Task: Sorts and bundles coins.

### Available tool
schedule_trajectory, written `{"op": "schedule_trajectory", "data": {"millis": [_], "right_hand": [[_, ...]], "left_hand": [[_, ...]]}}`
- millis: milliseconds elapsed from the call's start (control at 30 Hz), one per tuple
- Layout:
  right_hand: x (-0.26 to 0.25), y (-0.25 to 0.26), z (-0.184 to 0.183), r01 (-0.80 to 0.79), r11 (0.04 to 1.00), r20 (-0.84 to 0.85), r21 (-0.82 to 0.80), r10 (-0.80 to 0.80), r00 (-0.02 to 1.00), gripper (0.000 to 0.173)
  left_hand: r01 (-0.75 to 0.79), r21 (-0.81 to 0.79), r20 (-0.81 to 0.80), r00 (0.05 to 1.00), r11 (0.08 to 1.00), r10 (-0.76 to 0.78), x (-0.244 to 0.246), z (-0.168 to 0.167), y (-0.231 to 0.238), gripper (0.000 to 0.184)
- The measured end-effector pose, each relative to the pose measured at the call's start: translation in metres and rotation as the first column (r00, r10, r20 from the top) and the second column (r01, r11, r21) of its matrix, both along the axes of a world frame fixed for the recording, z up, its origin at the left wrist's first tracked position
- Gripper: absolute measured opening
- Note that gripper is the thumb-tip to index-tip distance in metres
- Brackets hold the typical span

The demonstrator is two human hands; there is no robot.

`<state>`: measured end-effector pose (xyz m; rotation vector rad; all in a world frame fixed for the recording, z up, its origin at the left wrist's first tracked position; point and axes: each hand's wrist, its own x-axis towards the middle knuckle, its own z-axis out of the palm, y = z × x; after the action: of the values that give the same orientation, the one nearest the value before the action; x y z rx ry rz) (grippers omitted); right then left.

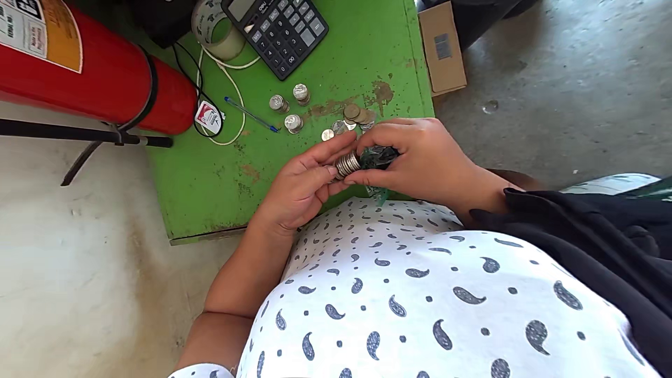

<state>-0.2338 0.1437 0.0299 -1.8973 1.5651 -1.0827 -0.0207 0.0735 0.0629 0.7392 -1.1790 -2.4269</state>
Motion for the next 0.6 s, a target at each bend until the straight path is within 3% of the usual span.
{"op": "schedule_trajectory", "data": {"millis": [600], "right_hand": [[0.0036,0.0031,-0.0002,-0.012,0.999,-0.025,-0.047,0.011,1.0,0.034]], "left_hand": [[-0.022,-0.032,0.032,0.999,0.999,0.023,0.0005,-0.0025,0.0038,0.044]]}}
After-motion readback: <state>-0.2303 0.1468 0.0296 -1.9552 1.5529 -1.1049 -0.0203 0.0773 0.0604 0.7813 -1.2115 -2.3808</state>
